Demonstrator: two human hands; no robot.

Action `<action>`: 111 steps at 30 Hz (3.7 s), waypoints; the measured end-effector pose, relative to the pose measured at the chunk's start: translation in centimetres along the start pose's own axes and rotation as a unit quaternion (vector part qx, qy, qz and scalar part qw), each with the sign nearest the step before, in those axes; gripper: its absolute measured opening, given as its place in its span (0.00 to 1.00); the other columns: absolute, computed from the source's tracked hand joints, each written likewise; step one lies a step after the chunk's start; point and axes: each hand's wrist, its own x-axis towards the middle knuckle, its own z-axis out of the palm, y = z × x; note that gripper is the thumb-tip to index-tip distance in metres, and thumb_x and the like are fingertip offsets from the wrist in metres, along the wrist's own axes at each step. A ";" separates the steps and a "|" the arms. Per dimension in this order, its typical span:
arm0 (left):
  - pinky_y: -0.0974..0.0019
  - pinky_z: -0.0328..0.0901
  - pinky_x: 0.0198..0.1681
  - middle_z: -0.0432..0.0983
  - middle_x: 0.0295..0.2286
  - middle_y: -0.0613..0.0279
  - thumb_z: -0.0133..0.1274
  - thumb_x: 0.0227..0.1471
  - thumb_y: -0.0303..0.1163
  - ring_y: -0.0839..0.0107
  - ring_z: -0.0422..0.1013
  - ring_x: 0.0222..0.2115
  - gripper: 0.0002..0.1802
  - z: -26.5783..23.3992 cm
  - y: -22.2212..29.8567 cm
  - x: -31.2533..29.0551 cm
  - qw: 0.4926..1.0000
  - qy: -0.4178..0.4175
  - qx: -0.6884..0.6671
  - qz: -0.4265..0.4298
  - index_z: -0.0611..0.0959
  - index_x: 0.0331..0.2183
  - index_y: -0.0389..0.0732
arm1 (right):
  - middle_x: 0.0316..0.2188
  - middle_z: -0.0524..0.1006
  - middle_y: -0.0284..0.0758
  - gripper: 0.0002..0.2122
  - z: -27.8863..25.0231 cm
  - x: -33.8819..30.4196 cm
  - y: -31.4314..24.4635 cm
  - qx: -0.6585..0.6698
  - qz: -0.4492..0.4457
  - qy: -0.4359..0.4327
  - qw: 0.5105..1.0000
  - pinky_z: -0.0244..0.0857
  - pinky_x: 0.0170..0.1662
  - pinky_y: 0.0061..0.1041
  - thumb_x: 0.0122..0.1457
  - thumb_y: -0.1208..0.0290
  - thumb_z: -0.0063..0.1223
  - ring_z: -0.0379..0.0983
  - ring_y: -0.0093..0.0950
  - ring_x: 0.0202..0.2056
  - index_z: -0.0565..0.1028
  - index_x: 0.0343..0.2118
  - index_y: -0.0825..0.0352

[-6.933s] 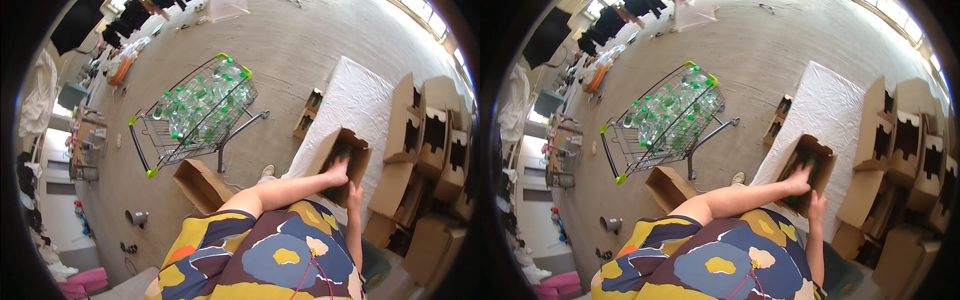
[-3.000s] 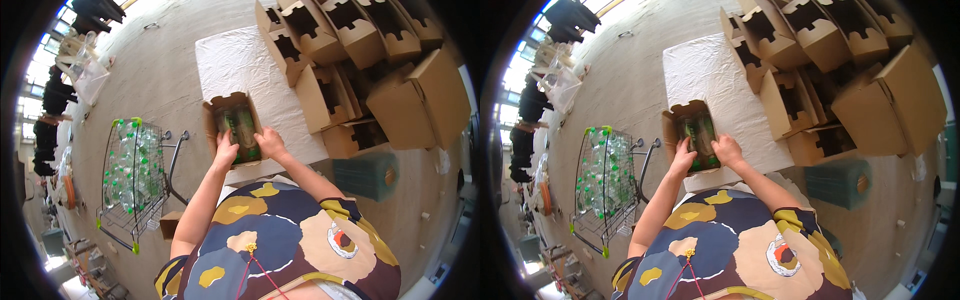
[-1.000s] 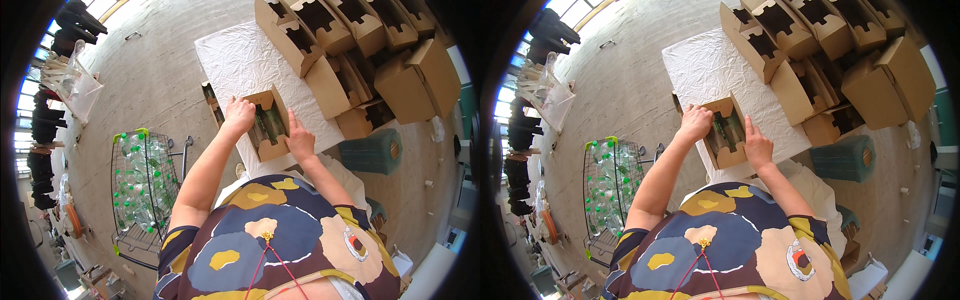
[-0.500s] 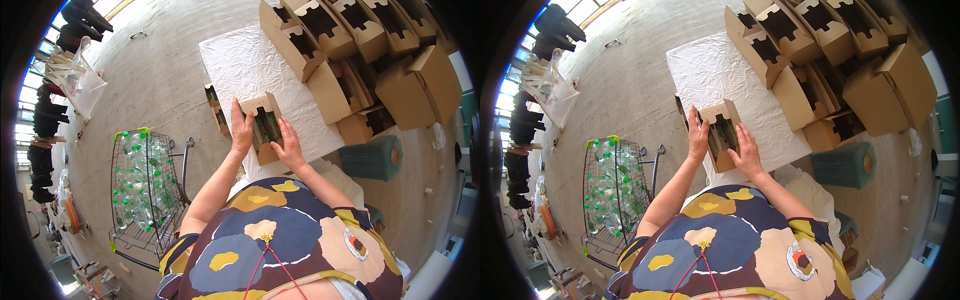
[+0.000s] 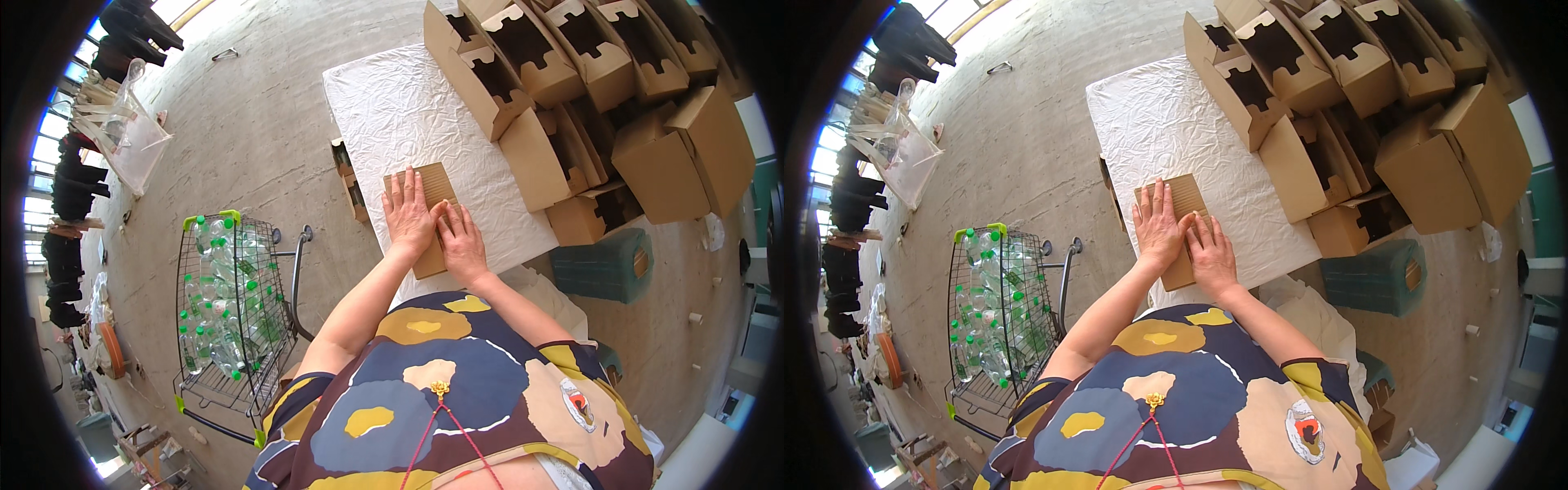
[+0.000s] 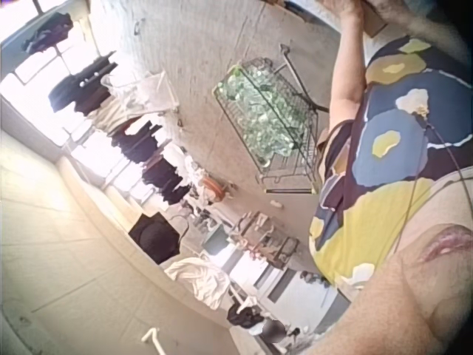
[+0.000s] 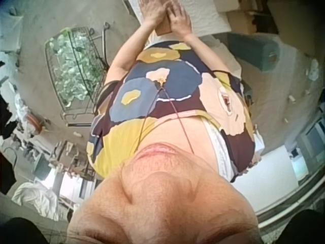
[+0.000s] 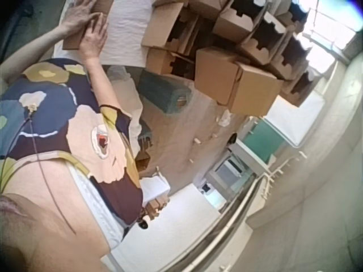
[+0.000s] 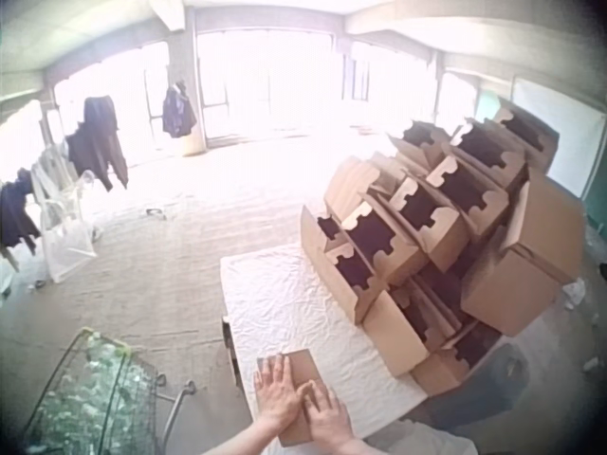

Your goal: The person places empty plastic bottles into cardboard boxes and folds the boxes closed by hand.

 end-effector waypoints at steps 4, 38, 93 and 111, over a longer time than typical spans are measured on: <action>0.43 0.38 0.66 0.45 0.66 0.62 0.44 0.57 0.58 0.55 0.39 0.67 0.42 0.1 0.4 0.3 1.000 0.004 0.008 0.004 0.59 0.63 0.40 | 0.63 0.60 0.38 0.21 0.3 0.4 0.3 -0.003 -0.013 0.010 1.000 0.55 0.62 0.40 0.60 0.70 0.48 0.54 0.45 0.64 0.68 0.58 0.65; 0.49 0.53 0.60 0.61 0.55 0.48 0.70 0.34 0.44 0.49 0.59 0.55 0.59 3.3 -8.3 2.6 0.876 0.010 -0.474 -0.085 0.56 0.64 0.50 | 0.53 0.71 0.34 0.39 -0.6 -2.3 2.3 0.487 0.490 -0.205 0.693 0.68 0.45 0.41 0.52 0.35 0.54 0.71 0.39 0.48 0.63 0.61 0.56; 0.44 0.47 0.62 0.52 0.58 0.48 0.68 0.38 0.45 0.44 0.47 0.61 0.48 -5.9 -17.2 -4.8 0.860 -0.001 -0.511 -0.001 0.61 0.57 0.42 | 0.50 0.72 0.34 0.36 -0.6 -2.5 -12.3 0.671 0.451 -0.112 0.578 0.78 0.41 0.36 0.51 0.51 0.65 0.74 0.33 0.47 0.62 0.58 0.61; 0.44 0.48 0.61 0.57 0.58 0.48 0.62 0.44 0.45 0.42 0.49 0.61 0.39 -7.5 -18.5 -0.2 0.849 0.002 -0.528 -0.024 0.66 0.56 0.41 | 0.68 0.51 0.33 0.34 5.1 5.8 -16.4 0.638 0.433 -0.143 0.621 0.55 0.64 0.35 0.66 0.50 0.42 0.53 0.32 0.65 0.44 0.69 0.58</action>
